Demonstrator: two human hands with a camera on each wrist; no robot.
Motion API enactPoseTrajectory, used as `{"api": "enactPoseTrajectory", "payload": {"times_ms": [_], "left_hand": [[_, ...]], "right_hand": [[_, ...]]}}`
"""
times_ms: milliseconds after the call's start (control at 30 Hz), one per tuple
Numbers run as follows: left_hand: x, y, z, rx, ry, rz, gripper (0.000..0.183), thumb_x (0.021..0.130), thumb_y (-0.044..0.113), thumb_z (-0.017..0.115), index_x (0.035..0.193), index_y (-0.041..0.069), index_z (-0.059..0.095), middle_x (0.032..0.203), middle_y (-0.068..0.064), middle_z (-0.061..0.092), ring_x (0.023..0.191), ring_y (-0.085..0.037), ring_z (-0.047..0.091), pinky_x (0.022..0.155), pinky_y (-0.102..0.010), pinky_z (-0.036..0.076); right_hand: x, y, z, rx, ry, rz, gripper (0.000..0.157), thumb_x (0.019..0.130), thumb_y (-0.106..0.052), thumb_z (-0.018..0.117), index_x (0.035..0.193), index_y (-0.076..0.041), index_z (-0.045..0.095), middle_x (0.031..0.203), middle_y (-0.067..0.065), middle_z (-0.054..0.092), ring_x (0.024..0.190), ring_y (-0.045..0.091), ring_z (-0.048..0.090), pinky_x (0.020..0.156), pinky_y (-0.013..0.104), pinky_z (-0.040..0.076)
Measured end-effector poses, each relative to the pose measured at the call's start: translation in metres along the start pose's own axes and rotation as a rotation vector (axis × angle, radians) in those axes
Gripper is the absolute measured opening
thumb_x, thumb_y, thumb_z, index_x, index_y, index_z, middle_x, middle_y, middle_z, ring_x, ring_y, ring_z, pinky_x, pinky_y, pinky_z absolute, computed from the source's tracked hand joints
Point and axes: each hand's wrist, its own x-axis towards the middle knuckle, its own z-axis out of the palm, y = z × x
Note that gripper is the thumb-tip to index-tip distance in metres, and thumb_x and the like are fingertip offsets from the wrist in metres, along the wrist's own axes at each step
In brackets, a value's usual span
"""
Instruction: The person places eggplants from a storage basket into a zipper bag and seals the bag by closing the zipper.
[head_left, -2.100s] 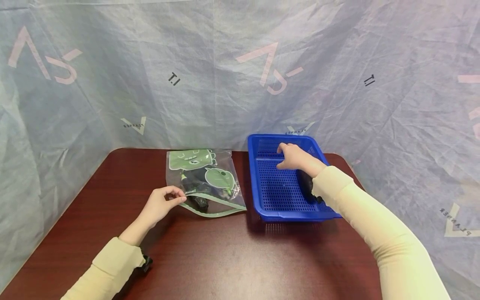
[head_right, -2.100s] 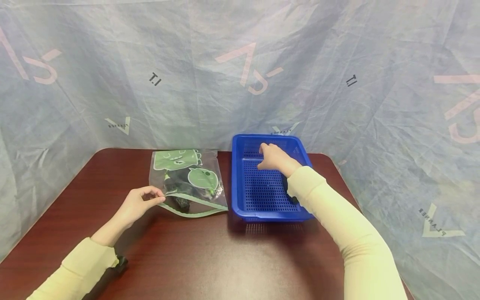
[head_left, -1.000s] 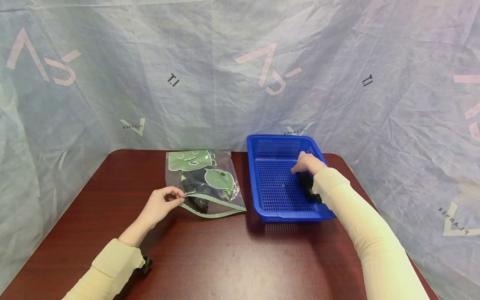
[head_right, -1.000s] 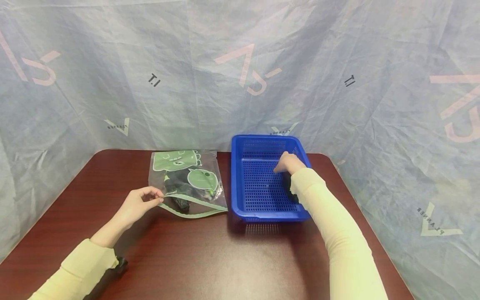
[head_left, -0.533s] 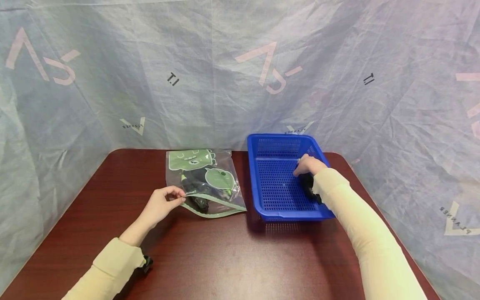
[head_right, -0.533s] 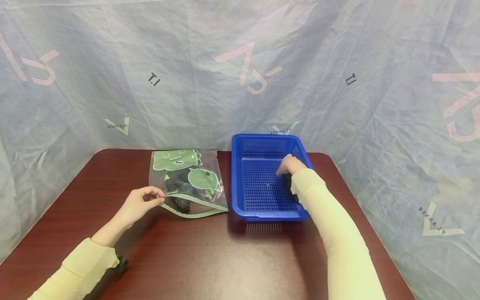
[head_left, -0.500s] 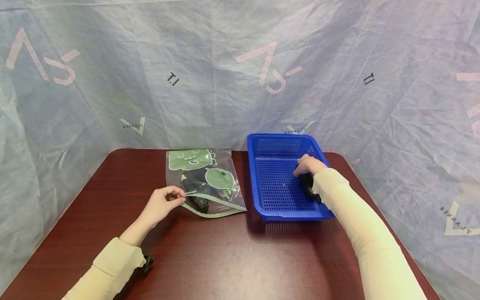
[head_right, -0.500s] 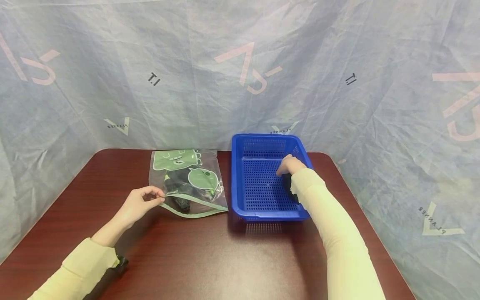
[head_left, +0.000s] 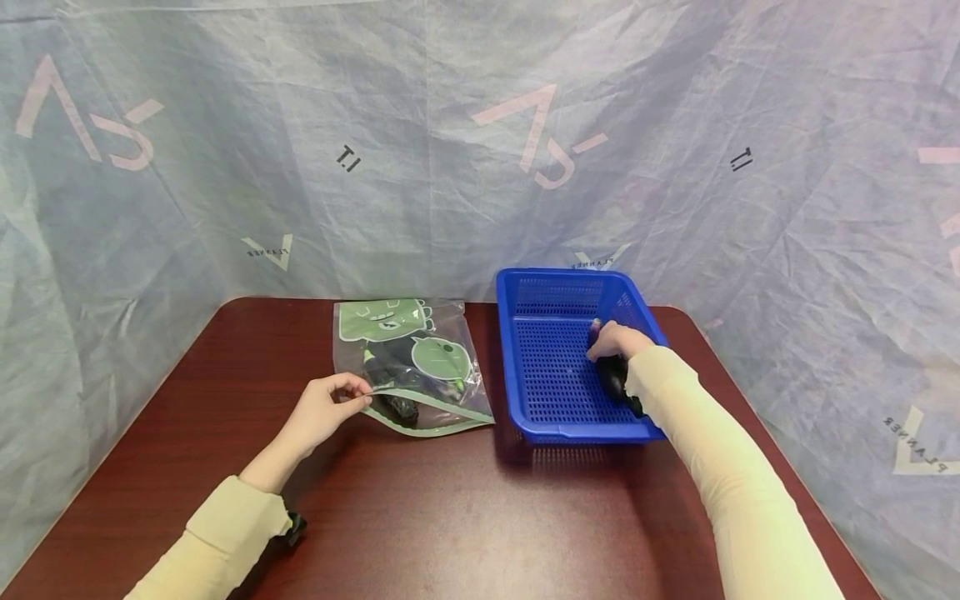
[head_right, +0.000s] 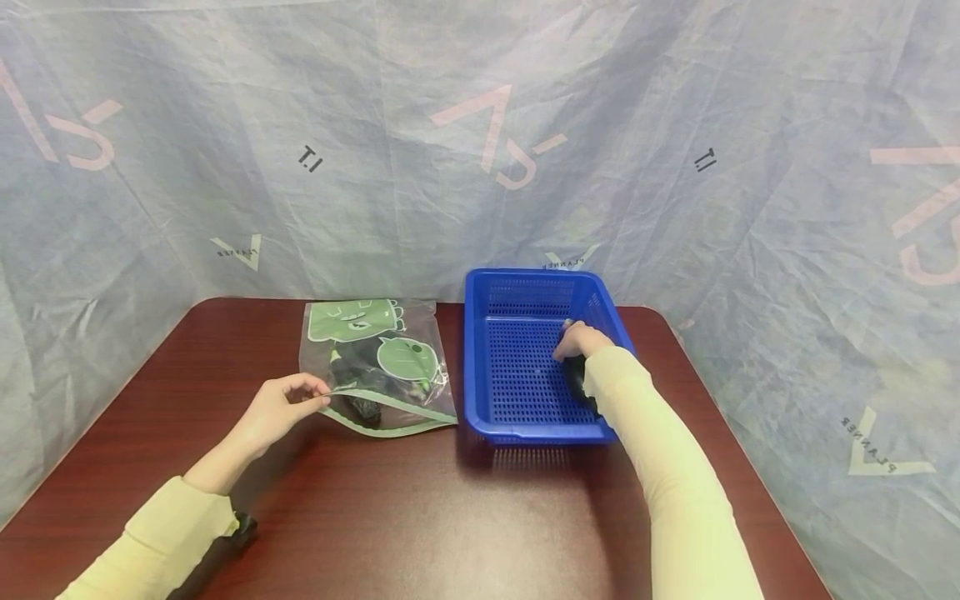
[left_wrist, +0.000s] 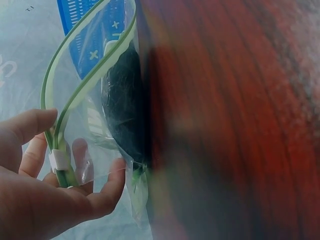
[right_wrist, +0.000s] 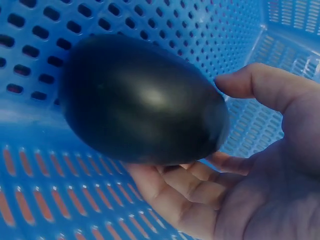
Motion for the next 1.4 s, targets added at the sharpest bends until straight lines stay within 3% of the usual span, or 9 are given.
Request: {"api": "enactPoseTrajectory", "payload": {"times_ms": [367, 700, 1133, 1400], "left_hand": [[0.001, -0.001, 0.001, -0.001, 0.007, 0.003, 0.011, 0.081, 0.003, 0.071, 0.091, 0.001, 0.067, 0.082, -0.010, 0.062, 0.071, -0.016, 0.056, 0.061, -0.023, 0.047], [0.000, 0.000, 0.001, 0.001, 0.004, -0.002, 0.011, 0.082, 0.003, 0.071, 0.092, 0.002, 0.067, 0.082, -0.009, 0.062, 0.071, -0.016, 0.056, 0.061, -0.023, 0.047], [0.000, 0.001, 0.000, -0.011, 0.010, -0.002, 0.009, 0.082, 0.004, 0.071, 0.090, 0.004, 0.068, 0.082, -0.009, 0.061, 0.070, -0.015, 0.056, 0.061, -0.023, 0.047], [-0.001, 0.001, 0.000, 0.001, 0.010, 0.009, 0.010, 0.082, 0.003, 0.071, 0.091, 0.003, 0.067, 0.082, -0.008, 0.061, 0.071, -0.015, 0.056, 0.061, -0.023, 0.046]], "right_hand": [[-0.006, -0.001, 0.005, 0.007, 0.001, -0.013, 0.092, 0.085, -0.030, 0.063, 0.141, 0.015, 0.005, 0.140, 0.037, 0.026, 0.119, 0.045, 0.044, 0.093, 0.050, 0.044], [-0.005, -0.002, 0.007, 0.040, 0.028, -0.010, 0.088, 0.082, -0.027, 0.065, 0.140, 0.013, 0.011, 0.134, 0.038, 0.033, 0.112, 0.044, 0.049, 0.089, 0.050, 0.047], [-0.016, -0.013, 0.000, 0.084, -0.016, -0.034, 0.080, 0.086, -0.027, 0.063, 0.139, 0.010, 0.016, 0.133, 0.033, 0.038, 0.112, 0.045, 0.051, 0.088, 0.051, 0.048], [-0.025, -0.021, -0.012, 0.094, -0.035, -0.052, 0.086, 0.087, -0.028, 0.062, 0.144, 0.006, 0.006, 0.139, 0.033, 0.030, 0.114, 0.046, 0.048, 0.069, 0.048, 0.053]]}}
